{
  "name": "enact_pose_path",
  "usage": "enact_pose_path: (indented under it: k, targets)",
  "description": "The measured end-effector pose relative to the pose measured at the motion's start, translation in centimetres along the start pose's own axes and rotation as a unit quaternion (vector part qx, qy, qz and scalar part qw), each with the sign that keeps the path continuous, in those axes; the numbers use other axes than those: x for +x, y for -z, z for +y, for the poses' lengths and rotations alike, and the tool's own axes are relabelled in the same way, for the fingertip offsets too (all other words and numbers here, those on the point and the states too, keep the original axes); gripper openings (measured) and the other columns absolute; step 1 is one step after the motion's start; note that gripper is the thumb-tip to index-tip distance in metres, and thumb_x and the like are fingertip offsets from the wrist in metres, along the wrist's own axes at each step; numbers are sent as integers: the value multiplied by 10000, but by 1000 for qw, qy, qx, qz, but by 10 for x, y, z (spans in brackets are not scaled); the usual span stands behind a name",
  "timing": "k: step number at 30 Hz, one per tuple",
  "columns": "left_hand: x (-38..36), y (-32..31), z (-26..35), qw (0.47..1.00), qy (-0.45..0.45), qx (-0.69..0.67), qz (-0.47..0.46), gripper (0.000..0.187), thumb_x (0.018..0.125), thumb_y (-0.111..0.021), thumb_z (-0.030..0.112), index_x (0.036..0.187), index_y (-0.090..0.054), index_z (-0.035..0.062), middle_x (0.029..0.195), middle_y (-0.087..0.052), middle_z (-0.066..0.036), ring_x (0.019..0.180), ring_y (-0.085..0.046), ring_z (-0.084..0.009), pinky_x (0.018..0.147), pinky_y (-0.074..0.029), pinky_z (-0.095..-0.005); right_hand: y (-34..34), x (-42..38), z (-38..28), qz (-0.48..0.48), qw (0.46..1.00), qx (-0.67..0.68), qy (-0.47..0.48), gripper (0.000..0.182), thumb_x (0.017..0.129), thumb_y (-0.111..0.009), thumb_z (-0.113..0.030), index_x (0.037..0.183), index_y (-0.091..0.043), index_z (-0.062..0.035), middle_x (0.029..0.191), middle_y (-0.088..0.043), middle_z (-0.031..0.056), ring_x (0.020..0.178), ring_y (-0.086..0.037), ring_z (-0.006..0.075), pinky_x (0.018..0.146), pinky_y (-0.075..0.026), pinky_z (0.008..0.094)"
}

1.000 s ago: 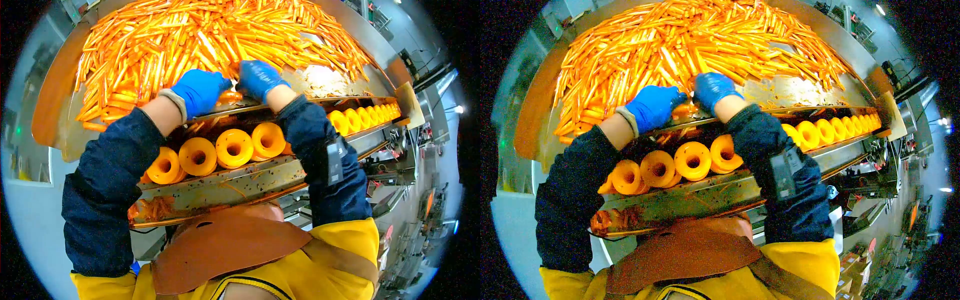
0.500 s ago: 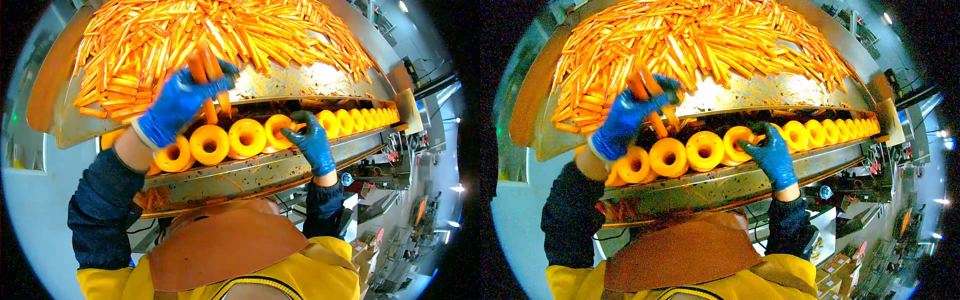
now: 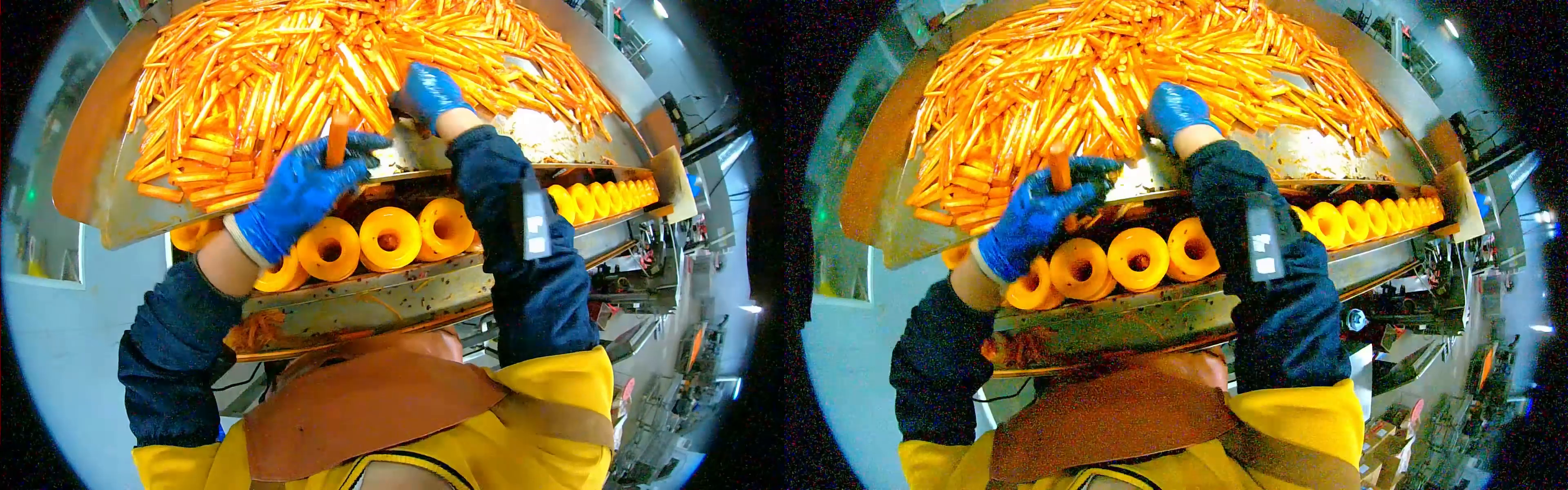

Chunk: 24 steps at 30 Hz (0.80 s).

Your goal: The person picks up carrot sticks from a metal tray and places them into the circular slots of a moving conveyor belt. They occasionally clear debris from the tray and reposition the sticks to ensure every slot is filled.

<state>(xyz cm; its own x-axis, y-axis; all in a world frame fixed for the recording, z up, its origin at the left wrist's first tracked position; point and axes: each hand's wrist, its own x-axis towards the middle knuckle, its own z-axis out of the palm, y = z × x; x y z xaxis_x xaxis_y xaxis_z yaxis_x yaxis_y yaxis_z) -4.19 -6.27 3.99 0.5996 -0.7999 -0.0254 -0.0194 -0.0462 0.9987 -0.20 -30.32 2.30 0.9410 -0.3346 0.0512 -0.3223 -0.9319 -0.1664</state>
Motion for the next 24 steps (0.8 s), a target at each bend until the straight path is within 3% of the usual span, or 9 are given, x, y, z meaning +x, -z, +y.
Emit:
enact_pose_path:
  k: [2, 3, 6, 9, 15, 20, 22, 23, 24]
  targets:
    - [20, 26, -12, 953, -171, 242, 67, 294, 843, -573, 111, 1134, -596, 78, 989, -645, -131, 909, -615, -224, 772, -480, -302, -4, -2, 0, 30, 1000, 5, 7, 427, 682, -657, -367, 889, -653, 7, 887, -645, 236, 837, -639, 356, 748, -507, 407]
    - [28, 39, -11, 845, -280, 441, 113, 320, 804, -570, 98, 1124, -596, 93, 986, -616, -167, 901, -604, -303, 736, -491, -345, -2, -6, 4, 6, 999, 49, 5, 395, 684, -650, -353, 860, -657, 0, 863, -649, 229, 811, -642, 348, 727, -506, 396]
    - [57, 52, -12, 784, -304, 535, 83, 568, 760, -532, 1, 1281, -483, 220, 1132, -548, -156, 944, -584, -349, 806, -496, -395, -12, -13, 44, -87, 962, 257, -46, 314, 717, -628, -338, 707, -648, -25, 660, -633, 111, 614, -598, 223, 584, -459, 319]
    - [80, 41, -21, 761, -99, 641, 25, 571, 760, -532, 44, 1277, -471, 278, 1099, -565, -143, 929, -599, -322, 770, -506, -405, -4, -50, 80, -72, 901, 412, -116, 279, 779, -612, -316, 712, -638, -46, 600, -564, 27, 563, -526, 134, 521, -392, 269]
    - [102, 33, -11, 670, -69, 738, -28, 406, 823, -548, 176, 1226, -532, 230, 1004, -616, -110, 937, -598, -308, 751, -501, -419, 22, -105, 116, 99, 841, 505, -167, 265, 797, -619, -299, 920, -664, -69, 737, -596, 16, 580, -502, 95, 519, -392, 217]
    - [88, 69, -31, 713, -301, 614, 155, 362, 838, -567, 313, 1157, -575, 143, 1094, -611, -115, 991, -586, -310, 804, -486, -403, 44, -165, 137, 98, 885, 430, -148, 258, 828, -603, -273, 942, -673, -51, 683, -602, 27, 555, -512, 87, 487, -398, 241]
    - [66, 67, -11, 813, -294, 457, 209, 338, 858, -571, 313, 1134, -602, 121, 959, -653, -78, 848, -628, -244, 675, -493, -332, 32, -193, 184, 117, 970, 214, 3, 245, 824, -615, -265, 931, -668, -51, 651, -599, 46, 544, -528, 95, 487, -419, 265]
    - [46, 61, 6, 813, -296, 457, 206, 338, 858, -571, 313, 1134, -602, 121, 959, -653, -78, 848, -628, -244, 675, -493, -332, 45, -210, 170, 74, 965, 238, -84, 228, 810, -635, -249, 899, -651, -39, 667, -598, 19, 556, -517, 89, 500, -408, 256]
    - [19, 52, 25, 922, -177, 289, 189, 316, 865, -574, 288, 1119, -613, 104, 876, -635, -41, 752, -589, -176, 608, -453, -285, 58, -226, 155, 29, 950, 260, -170, 218, 796, -655, -232, 868, -634, -27, 682, -598, -7, 568, -506, 84, 513, -397, 247]
